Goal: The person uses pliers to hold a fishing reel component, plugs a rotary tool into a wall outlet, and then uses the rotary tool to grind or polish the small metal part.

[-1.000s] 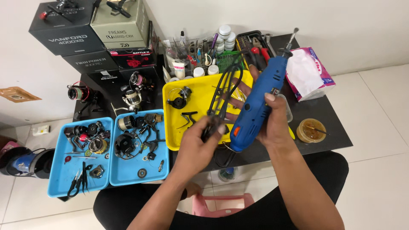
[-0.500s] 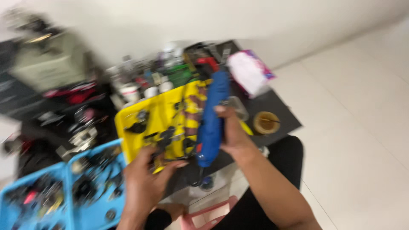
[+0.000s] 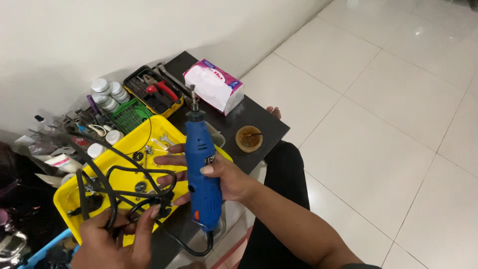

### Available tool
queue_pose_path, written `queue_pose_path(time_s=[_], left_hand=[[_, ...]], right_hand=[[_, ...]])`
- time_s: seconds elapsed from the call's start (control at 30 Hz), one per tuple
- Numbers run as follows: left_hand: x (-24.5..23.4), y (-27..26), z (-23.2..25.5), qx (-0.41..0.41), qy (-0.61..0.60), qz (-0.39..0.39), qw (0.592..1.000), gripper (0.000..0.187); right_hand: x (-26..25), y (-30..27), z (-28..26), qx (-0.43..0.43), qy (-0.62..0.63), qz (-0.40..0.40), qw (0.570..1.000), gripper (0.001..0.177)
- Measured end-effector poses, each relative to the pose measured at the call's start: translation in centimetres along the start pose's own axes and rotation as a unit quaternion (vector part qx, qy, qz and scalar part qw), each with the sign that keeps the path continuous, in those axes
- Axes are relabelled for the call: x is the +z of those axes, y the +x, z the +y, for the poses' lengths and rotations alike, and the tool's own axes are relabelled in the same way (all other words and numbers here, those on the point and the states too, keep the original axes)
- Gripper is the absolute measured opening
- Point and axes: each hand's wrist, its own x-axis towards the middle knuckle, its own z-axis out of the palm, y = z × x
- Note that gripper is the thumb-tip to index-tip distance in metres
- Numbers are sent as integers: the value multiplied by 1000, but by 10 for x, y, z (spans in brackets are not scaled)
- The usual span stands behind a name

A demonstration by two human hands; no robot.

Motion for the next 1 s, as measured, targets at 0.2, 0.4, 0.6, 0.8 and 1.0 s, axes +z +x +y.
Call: queue_pose_path(time_s=[0.2, 0.4, 0.6, 0.8, 1.0], left_hand=[[-1, 25, -29, 166, 193, 32, 966, 57], [19, 31, -17, 183, 209, 16, 960, 41], [14, 59, 22, -30, 42, -172, 984, 42], [5, 76, 12, -14, -164, -188, 968, 36], [-27, 105, 9, -43, -11, -254, 966, 78]], right_hand=[[-25, -8, 4, -17, -3, 21, 1000, 80], [-31, 4, 15, -16, -17, 31, 999, 74], [-41, 11, 15, -35, -56, 64, 996, 73], [-38, -16, -17, -89, -147, 163, 972, 69], [-40, -59, -50, -125, -180, 303, 928, 67]])
